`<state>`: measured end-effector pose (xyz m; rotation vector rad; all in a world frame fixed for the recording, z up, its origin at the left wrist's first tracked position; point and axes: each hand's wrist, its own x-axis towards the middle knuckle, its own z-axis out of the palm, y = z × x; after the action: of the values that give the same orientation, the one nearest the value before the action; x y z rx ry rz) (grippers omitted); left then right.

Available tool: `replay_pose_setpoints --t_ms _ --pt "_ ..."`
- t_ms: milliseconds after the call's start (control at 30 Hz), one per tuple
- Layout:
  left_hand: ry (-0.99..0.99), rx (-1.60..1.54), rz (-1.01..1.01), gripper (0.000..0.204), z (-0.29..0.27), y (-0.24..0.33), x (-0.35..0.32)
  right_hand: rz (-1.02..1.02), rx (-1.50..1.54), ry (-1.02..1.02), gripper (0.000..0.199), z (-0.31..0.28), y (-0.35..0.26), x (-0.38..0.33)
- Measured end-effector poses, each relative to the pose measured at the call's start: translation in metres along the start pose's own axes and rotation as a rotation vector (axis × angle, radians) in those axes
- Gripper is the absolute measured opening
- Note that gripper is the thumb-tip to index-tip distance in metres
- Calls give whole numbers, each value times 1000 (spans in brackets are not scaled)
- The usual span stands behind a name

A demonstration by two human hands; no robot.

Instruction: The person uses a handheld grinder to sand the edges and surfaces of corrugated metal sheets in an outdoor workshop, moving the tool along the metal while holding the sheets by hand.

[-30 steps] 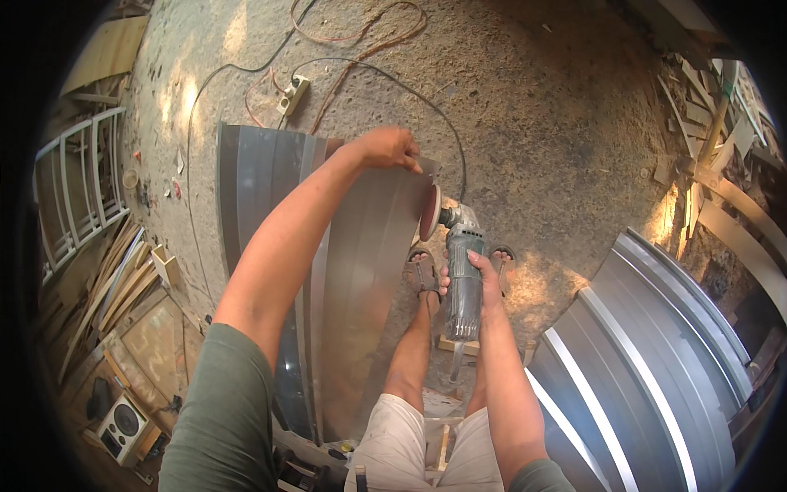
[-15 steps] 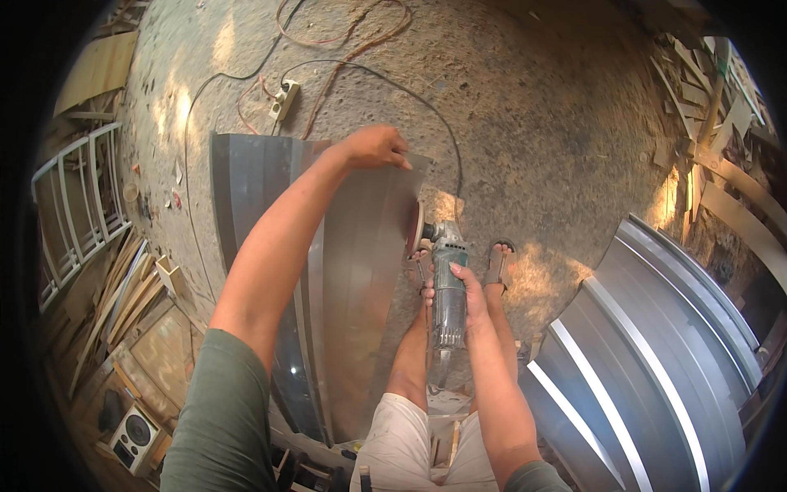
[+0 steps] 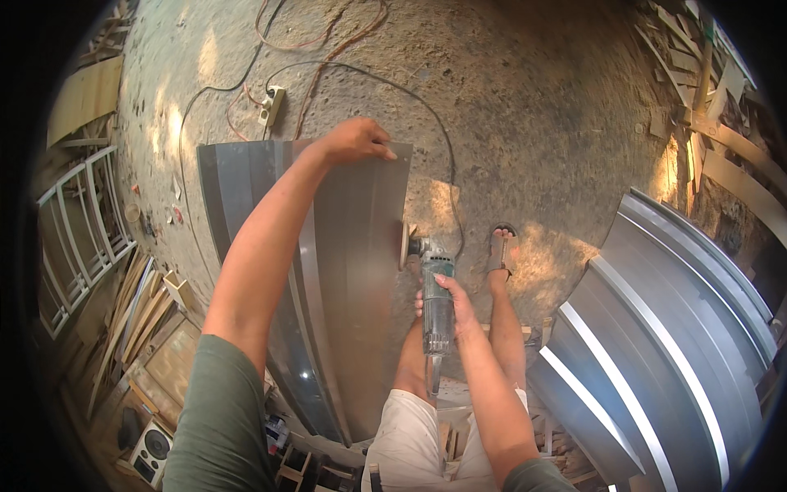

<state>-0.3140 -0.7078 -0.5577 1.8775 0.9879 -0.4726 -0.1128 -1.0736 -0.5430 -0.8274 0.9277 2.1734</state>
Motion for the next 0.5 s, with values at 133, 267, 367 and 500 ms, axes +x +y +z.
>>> replay_pose_setpoints --t_ms 133,267,367,500 --pt "17 16 -18 36 3 -1 0 -21 -90 63 47 -7 14 -3" --pt "-21 12 1 37 1 -4 2 -15 -50 62 47 -10 27 -3" --pt "-27 -5 14 37 -2 2 3 -3 -29 92 47 -16 32 -7" --pt "-6 44 1 37 -2 0 -1 6 21 93 48 -29 40 -17"
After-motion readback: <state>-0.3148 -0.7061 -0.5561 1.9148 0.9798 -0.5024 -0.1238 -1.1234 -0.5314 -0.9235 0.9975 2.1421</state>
